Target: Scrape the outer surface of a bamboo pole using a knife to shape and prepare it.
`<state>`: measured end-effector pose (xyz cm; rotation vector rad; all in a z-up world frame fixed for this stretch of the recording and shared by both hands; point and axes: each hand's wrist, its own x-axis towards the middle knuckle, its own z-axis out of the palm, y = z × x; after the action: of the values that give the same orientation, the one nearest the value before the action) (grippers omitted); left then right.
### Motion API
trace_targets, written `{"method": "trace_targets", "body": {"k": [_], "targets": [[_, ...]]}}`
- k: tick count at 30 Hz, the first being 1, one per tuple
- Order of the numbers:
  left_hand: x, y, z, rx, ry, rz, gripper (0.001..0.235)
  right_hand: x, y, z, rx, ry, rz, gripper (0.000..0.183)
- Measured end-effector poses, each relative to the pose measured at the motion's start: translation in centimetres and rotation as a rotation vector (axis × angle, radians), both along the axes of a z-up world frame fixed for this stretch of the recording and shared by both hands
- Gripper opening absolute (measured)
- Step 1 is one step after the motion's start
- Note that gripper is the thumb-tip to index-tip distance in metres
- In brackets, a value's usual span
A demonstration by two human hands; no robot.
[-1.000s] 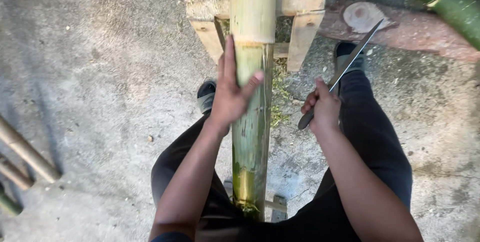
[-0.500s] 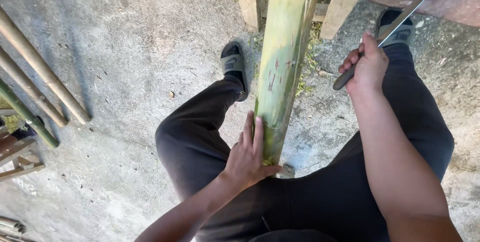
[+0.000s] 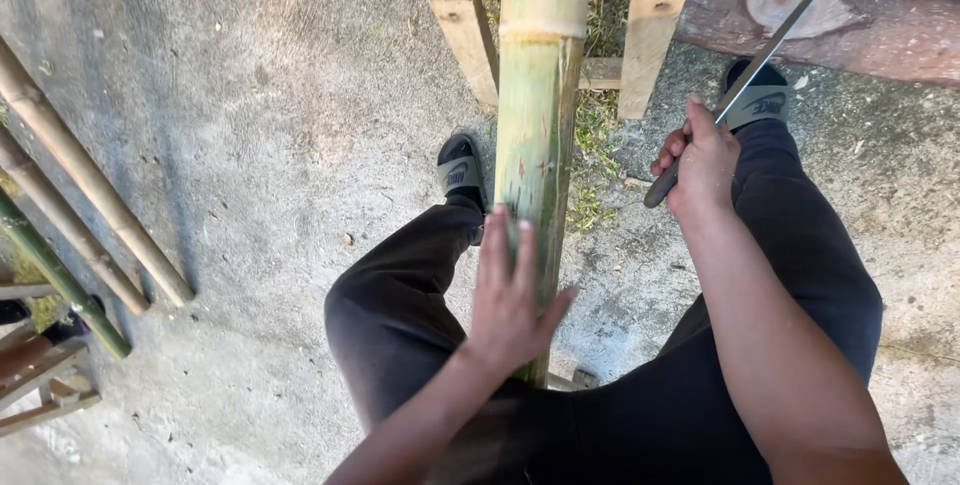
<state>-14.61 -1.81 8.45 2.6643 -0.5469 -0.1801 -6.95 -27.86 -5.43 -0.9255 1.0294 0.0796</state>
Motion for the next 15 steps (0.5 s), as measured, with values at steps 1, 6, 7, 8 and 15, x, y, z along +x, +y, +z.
{"method": "trace_targets", "body": {"k": [1,6,7,8,15], "targets": [[-0.6,-1.4,-0.9,0.062,0.072,-0.056,0.11,0.0,0.1,0.1,0.012,-0.002,-0.003,0.038],[8.2,-0.6,-4.0,-0.15,0.468,0.278,0.107,-0.1,0.1,0.3,0.056,-0.062,-0.007,0.039],[10.4,0.3,-4.7,-0.315,0.814,0.422,0.099,-0.2,0.2,1.0,0.105,-0.092,-0.028,0.045],[11.6,1.6,-6.7,-0.315,0.806,0.423,0.099,-0.5,0.4,0.4,0.107,-0.1,-0.026,0.045],[12.6,-2.7,-2.7,-0.027,-0.09,0.19,0.064,-0.8,0.9,-1.0,-0.024,-0.258,-0.067,0.052]]}}
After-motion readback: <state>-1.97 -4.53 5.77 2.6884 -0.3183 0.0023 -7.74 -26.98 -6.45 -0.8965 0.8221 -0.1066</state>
